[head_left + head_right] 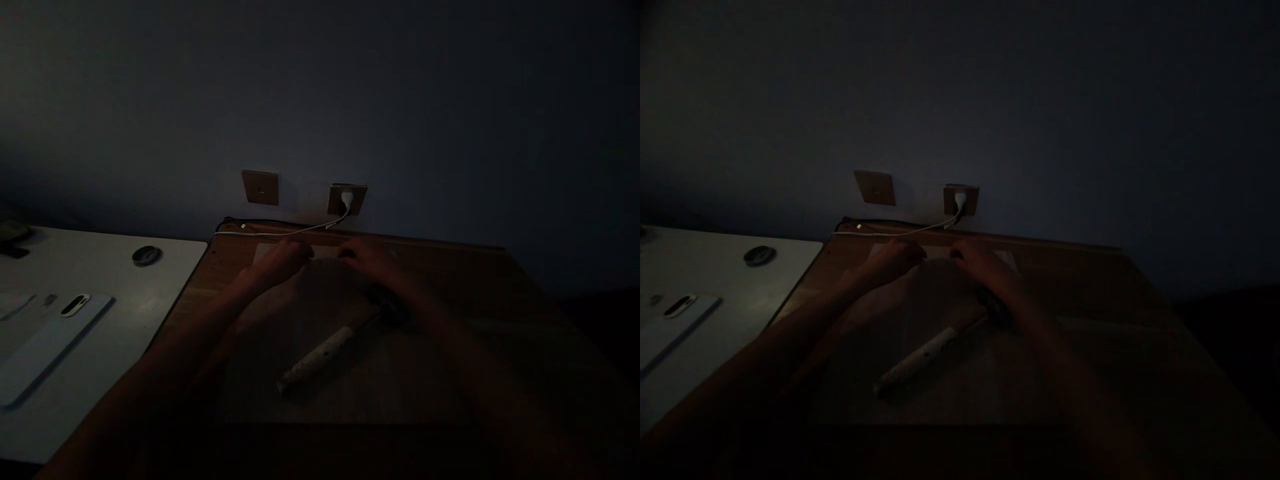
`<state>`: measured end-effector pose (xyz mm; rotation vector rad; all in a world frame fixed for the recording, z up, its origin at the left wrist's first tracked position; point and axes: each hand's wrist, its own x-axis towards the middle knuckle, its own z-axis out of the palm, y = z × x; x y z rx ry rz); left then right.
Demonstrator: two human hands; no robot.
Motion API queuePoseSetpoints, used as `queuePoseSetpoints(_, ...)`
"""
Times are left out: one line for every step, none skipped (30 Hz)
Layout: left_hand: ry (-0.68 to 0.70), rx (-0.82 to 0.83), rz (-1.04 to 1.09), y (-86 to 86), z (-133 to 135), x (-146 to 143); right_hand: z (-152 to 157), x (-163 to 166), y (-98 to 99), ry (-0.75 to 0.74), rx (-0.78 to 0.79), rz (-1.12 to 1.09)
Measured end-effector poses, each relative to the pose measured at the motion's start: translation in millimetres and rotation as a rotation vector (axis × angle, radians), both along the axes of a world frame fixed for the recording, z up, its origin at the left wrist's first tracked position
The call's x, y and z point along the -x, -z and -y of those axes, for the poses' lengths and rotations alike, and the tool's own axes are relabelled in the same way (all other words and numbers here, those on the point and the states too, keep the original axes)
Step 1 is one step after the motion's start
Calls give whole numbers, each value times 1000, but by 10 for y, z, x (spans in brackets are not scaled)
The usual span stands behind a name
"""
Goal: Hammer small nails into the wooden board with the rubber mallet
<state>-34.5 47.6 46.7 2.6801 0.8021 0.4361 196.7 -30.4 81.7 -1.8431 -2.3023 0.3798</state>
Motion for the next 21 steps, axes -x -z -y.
queuePoseSetpoints(11,13,-3,9,2,-3,-10,39,17,-7,8,0)
queuePoseSetpoints(21,29,-8,11,11,-8,-20,76,43,-15,15,2)
queuePoseSetpoints(28,47,-15,8,25,-14,-28,109,70,-22,21,3)
queuePoseSetpoints(31,60,-21,0,45,-23,-35,135,92,-29,24,4)
queuePoseSetpoints(33,65,-27,-11,69,-35,-40,152,103,-35,22,4)
queuePoseSetpoints(36,61,-34,-23,94,-49,-44,162,99,-41,15,4)
queuePoseSetpoints(40,48,-43,-34,119,-64,-49,167,81,-44,2,3)
queuePoseSetpoints(44,28,-55,-43,141,-78,-55,171,50,-47,-18,0)
queuePoseSetpoints(41,6,-68,-48,158,-89,-62,177,12,-48,-44,-5)
queuePoseSetpoints(26,-12,-77,-49,169,-95,-72,189,-25,-48,-66,-10)
queuePoseSetpoints(2,-23,-79,-45,174,-97,-82,211,-55,-48,-80,-13)
queuePoseSetpoints(-24,-22,-71,-37,174,-95,-93,242,-71,-51,-81,-14)
queuePoseSetpoints(-47,-14,-52,-27,171,-89,-103,281,-69,-59,-69,-13)
queuePoseSetpoints(-61,-4,-25,-16,166,-82,-111,323,-51,-70,-49,-9)
queuePoseSetpoints(-67,6,4,-6,161,-75,-117,365,-19,-79,-28,-3)
queuePoseSetpoints(-65,12,27,2,157,-68,-122,401,20,-86,-13,2)
queuePoseSetpoints(-66,14,39,8,156,-64,-125,427,60,-90,-7,6)
queuePoseSetpoints(-71,14,36,11,157,-62,-129,439,94,-92,-5,8)
queuePoseSetpoints(-81,13,21,11,161,-61,-133,439,116,-94,-5,8)
queuePoseSetpoints(-91,15,1,10,167,-62,-140,425,122,-95,-8,5)
queuePoseSetpoints(-102,18,-19,8,174,-63,-147,403,113,-97,-13,-2)
